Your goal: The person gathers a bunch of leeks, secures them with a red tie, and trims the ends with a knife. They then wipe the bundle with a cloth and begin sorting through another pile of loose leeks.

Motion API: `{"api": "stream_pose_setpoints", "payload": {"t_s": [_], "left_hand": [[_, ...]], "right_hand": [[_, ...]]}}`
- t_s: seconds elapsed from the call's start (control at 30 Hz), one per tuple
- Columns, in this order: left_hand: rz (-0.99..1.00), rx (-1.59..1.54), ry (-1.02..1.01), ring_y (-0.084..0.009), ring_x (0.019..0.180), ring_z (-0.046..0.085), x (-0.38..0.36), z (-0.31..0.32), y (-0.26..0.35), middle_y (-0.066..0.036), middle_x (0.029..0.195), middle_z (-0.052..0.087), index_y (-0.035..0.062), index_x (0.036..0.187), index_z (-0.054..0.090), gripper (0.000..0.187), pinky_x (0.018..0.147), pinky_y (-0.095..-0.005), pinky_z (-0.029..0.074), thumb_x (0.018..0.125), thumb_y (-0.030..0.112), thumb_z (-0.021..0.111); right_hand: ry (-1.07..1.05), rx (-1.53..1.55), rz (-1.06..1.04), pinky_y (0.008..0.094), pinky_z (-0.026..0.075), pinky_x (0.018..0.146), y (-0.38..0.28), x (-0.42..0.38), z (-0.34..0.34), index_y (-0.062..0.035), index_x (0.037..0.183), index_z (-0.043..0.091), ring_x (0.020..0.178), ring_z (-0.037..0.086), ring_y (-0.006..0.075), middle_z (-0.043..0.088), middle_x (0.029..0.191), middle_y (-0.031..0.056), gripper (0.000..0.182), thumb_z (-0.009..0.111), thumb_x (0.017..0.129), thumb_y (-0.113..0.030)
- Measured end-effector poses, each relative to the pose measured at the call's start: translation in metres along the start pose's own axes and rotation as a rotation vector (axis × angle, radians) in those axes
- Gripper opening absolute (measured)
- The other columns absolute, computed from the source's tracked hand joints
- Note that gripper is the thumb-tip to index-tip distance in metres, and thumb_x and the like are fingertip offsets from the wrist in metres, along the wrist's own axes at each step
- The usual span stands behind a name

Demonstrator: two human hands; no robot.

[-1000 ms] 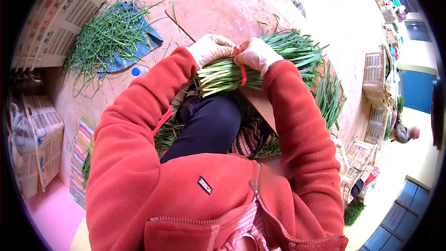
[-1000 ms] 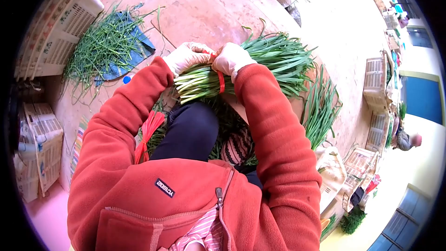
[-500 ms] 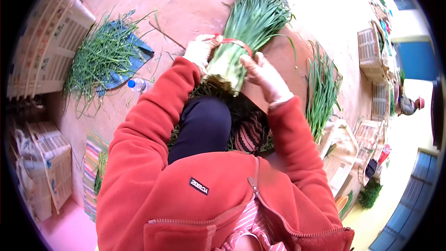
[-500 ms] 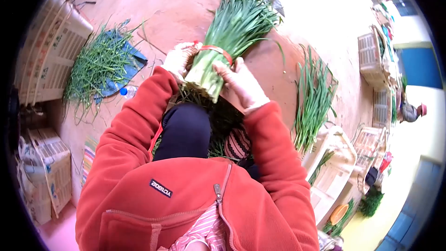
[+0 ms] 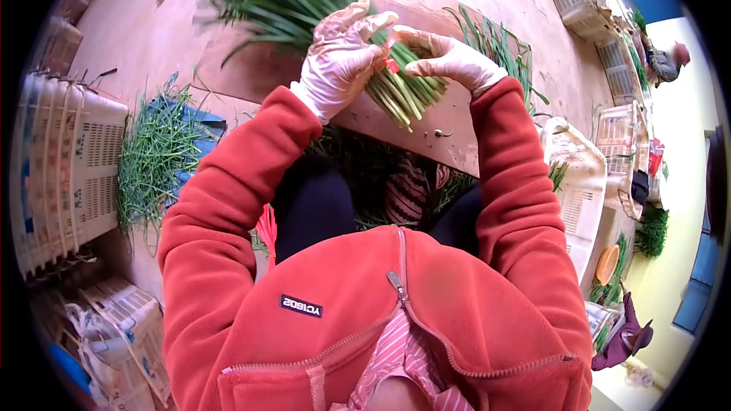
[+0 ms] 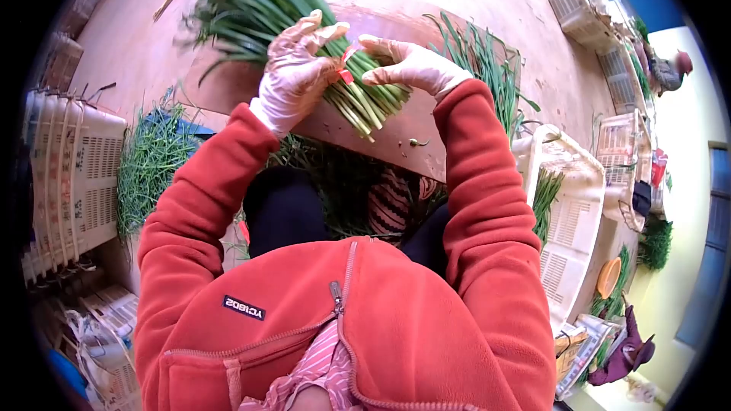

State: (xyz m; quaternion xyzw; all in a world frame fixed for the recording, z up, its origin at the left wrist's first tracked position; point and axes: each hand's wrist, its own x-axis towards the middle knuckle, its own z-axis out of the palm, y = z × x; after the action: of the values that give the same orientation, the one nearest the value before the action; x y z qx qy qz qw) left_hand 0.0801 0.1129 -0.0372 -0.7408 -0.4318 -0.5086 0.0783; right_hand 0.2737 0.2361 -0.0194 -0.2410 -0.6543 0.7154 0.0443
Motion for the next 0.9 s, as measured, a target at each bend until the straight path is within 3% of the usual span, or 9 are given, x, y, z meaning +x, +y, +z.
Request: {"api": "stream_pose_setpoints", "payload": {"t_s": [0.1,0.13,0.23,0.27,0.4,0.5,0.53,0.7,0.9], "left_hand": [[-0.126,0.078,-0.197,-0.0286,0.121,0.049,-0.024,0.024,-0.017,-0.011,0.112,0.063,0.0085,0.086,0.061,0.017,0.108,-0.0436,0.022,0.076,-0.005,0.063],[-0.321,-0.234,-0.181,-0.0321,0.122,0.047,-0.031,0.029,-0.021,-0.012,0.111,0.064,0.0120,0.081,0.063,0.013,0.109,-0.0431,0.022,0.076,0.001,0.066],[-0.640,-0.528,-0.245,-0.0274,0.112,0.055,-0.040,0.036,-0.030,-0.011,0.103,0.066,0.0097,0.083,0.064,0.011,0.109,-0.0427,0.023,0.080,-0.001,0.063],[-0.487,-0.325,-0.240,-0.0250,0.102,0.058,-0.037,0.037,-0.032,-0.012,0.098,0.066,0.0070,0.083,0.063,0.009,0.102,-0.0374,0.033,0.080,-0.001,0.063],[-0.758,-0.457,-0.252,-0.0178,0.088,0.058,-0.037,0.039,-0.032,-0.009,0.088,0.064,0.0036,0.084,0.061,0.004,0.080,-0.0262,0.045,0.083,0.000,0.063],[-0.759,-0.638,-0.156,-0.0150,0.085,0.058,-0.038,0.046,-0.035,-0.008,0.089,0.064,0.0027,0.086,0.061,0.003,0.078,-0.0269,0.046,0.084,0.002,0.063],[-0.773,-0.594,-0.179,-0.0064,0.075,0.051,-0.034,0.046,-0.030,0.000,0.084,0.059,0.0019,0.090,0.060,0.003,0.071,-0.0219,0.044,0.089,0.004,0.058],[-0.831,-0.546,-0.250,-0.0064,0.076,0.053,-0.032,0.046,-0.033,0.001,0.081,0.061,0.0022,0.091,0.061,0.004,0.072,-0.0211,0.045,0.088,0.004,0.059],[-0.852,-0.707,-0.226,-0.0071,0.080,0.055,-0.031,0.045,-0.036,-0.001,0.088,0.063,0.0008,0.093,0.061,0.006,0.075,-0.0205,0.046,0.089,0.004,0.058]], "right_hand": [[0.267,-0.672,0.090,0.0328,0.035,0.102,0.001,-0.004,0.020,0.0037,0.135,0.036,0.121,0.047,0.0252,0.050,0.130,0.0158,0.083,0.069,0.078,-0.046],[0.318,-0.942,0.052,0.0362,0.034,0.102,0.001,-0.006,0.035,0.0083,0.131,0.038,0.122,0.045,0.0325,0.049,0.128,0.0230,0.095,0.063,0.073,-0.063],[0.416,-1.257,0.069,0.0408,0.036,0.099,0.016,0.006,0.066,0.0092,0.129,0.037,0.119,0.045,0.0351,0.049,0.125,0.0247,0.104,0.068,0.064,-0.065],[0.444,-1.313,0.075,0.0426,0.037,0.097,0.020,0.009,0.072,0.0077,0.130,0.036,0.117,0.046,0.0347,0.051,0.121,0.0223,0.105,0.069,0.062,-0.065],[0.612,-1.269,0.044,0.0407,0.042,0.092,0.034,0.022,0.083,0.0051,0.131,0.032,0.109,0.053,0.0320,0.055,0.114,0.0196,0.106,0.074,0.060,-0.061],[0.488,-1.147,0.158,0.0385,0.046,0.085,0.037,0.019,0.076,0.0057,0.133,0.028,0.098,0.059,0.0312,0.058,0.108,0.0186,0.107,0.074,0.061,-0.059],[0.492,-1.140,0.162,0.0385,0.046,0.085,0.040,0.019,0.076,0.0057,0.133,0.028,0.098,0.059,0.0312,0.058,0.108,0.0186,0.107,0.074,0.061,-0.059],[0.514,-1.217,-0.021,0.0383,0.048,0.082,0.052,0.019,0.064,0.0056,0.135,0.028,0.091,0.061,0.0324,0.060,0.103,0.0186,0.103,0.066,0.068,-0.062],[0.609,-0.843,-0.420,0.0370,0.047,0.086,0.030,0.019,0.035,-0.0135,0.116,0.060,0.096,0.059,0.0298,0.062,0.102,0.0118,0.043,0.069,0.076,-0.026]]}}
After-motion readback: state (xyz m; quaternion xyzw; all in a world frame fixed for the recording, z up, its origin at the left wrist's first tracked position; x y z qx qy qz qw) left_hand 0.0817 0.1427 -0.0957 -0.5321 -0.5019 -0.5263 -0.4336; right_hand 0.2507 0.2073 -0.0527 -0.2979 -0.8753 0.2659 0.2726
